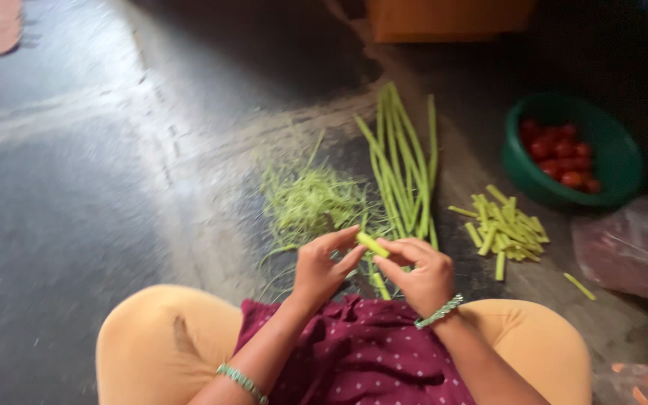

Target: The person sits on the floor and peels the fibrous strings from long green beans by hand. The peeled beans are placed in a pile, and the removed strings are discarded to the side.

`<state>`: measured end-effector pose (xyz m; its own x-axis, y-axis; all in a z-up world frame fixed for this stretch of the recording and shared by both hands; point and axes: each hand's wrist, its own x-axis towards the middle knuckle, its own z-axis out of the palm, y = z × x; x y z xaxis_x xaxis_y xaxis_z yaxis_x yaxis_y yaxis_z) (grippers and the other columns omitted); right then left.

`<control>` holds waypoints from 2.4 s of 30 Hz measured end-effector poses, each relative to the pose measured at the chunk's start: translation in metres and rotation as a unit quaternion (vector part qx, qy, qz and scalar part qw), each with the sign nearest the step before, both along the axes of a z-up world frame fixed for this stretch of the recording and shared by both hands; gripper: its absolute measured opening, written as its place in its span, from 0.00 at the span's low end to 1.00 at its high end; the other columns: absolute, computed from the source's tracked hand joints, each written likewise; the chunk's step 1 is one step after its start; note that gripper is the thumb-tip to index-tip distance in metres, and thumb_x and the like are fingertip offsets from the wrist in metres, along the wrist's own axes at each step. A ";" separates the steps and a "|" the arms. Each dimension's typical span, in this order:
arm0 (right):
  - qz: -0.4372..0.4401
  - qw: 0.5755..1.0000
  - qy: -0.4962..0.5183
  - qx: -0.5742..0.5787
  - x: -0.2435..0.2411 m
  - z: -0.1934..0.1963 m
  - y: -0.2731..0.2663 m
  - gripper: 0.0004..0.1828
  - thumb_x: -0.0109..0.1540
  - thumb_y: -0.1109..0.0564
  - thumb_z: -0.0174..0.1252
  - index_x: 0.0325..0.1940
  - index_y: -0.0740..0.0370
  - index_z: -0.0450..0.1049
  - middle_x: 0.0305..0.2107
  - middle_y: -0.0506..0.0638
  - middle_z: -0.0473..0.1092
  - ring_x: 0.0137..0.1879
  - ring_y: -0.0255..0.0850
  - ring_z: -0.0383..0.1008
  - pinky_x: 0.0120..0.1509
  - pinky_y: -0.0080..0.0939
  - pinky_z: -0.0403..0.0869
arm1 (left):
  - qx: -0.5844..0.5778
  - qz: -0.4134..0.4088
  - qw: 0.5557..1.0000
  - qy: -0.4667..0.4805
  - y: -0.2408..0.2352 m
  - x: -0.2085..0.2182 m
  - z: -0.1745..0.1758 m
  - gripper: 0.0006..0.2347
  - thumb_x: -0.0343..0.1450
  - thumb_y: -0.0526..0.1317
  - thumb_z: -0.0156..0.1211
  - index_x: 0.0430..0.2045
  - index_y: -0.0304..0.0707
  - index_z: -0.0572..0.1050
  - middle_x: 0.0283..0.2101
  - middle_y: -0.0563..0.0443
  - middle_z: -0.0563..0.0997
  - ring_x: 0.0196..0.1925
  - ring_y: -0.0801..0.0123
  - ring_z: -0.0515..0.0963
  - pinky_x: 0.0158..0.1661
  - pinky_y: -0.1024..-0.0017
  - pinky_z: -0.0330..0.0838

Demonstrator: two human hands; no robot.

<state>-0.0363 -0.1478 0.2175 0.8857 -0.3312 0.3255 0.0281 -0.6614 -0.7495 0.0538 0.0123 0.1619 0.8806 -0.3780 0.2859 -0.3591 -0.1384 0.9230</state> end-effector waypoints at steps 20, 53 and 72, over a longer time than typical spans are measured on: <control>0.021 1.000 0.004 -0.023 -0.002 0.004 0.007 0.15 0.55 0.62 0.71 0.46 0.62 0.83 0.35 0.48 0.78 0.34 0.33 0.79 0.40 0.31 0.77 | -0.068 -0.012 0.996 0.053 0.002 0.001 -0.006 0.12 0.68 0.35 0.64 0.45 0.34 0.82 0.39 0.47 0.87 0.38 0.74 0.87 0.41 0.77 0.80; -0.197 0.937 0.114 0.263 -0.063 -0.018 -0.168 0.11 0.63 0.59 0.67 0.49 0.64 0.81 0.38 0.49 0.77 0.35 0.30 0.72 0.41 0.35 0.73 | -0.090 -0.085 0.974 0.190 0.020 0.000 -0.022 0.20 0.72 0.40 0.58 0.59 0.34 0.72 0.48 0.41 0.86 0.50 0.65 0.84 0.53 0.70 0.76; 0.135 0.590 -0.073 0.792 -0.066 0.009 -0.184 0.15 0.66 0.49 0.62 0.53 0.58 0.79 0.35 0.43 0.78 0.40 0.35 0.76 0.45 0.38 0.77 | 0.002 -0.385 0.890 0.243 -0.034 -0.025 0.065 0.29 0.69 0.46 0.59 0.68 0.43 0.62 0.73 0.45 0.65 0.72 0.56 0.67 0.66 0.54 0.66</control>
